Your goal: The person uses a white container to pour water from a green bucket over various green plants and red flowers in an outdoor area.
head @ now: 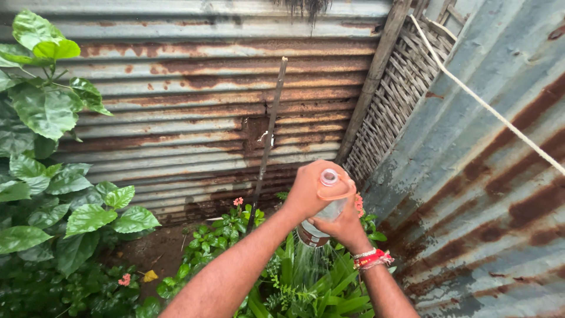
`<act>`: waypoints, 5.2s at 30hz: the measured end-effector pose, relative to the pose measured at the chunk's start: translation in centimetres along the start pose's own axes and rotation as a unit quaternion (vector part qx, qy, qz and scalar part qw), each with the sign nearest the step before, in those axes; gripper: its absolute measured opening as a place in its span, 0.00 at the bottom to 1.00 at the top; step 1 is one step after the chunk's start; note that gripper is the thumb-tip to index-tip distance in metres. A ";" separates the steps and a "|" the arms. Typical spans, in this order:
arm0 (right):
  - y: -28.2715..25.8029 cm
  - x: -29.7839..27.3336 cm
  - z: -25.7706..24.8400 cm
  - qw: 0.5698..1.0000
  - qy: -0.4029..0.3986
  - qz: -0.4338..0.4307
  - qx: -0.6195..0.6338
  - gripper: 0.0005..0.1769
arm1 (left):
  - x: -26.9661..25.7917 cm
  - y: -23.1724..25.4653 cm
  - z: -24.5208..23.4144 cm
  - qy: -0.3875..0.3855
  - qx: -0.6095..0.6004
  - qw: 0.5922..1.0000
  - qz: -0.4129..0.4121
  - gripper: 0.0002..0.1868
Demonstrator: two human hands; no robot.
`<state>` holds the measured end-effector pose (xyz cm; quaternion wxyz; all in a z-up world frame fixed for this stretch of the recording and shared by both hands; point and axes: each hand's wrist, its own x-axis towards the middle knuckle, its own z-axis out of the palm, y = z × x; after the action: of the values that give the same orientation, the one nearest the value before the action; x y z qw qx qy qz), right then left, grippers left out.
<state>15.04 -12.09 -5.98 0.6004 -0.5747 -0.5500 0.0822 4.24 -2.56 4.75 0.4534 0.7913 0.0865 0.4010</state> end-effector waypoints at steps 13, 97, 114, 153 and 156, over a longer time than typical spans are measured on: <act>2.5 -2.3 -1.1 0.986 -0.139 0.092 -0.014 0.85 | 0.3 -1.8 0.0 0.140 -0.039 0.989 -0.036 0.08; -5.0 -4.2 -0.7 0.953 -0.007 0.186 -0.240 0.56 | -4.4 0.7 0.4 0.014 -0.126 0.985 0.117 0.08; -3.4 -7.4 -3.3 0.888 0.098 0.319 -0.317 0.68 | -4.0 0.8 3.8 -0.051 -0.182 0.971 0.146 0.06; 3.7 -11.2 -18.6 0.987 -0.020 -0.010 -0.160 0.78 | -4.0 4.7 18.9 -0.026 -0.070 0.991 0.113 0.08; 5.7 -11.8 -19.2 0.994 -0.072 0.059 -0.063 0.75 | -4.4 5.5 19.0 -0.050 -0.049 0.987 0.147 0.08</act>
<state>28.09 -30.38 -12.01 0.5163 -0.6351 -0.5610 0.1237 13.58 -20.23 1.54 0.4310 0.7915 -0.0736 0.4271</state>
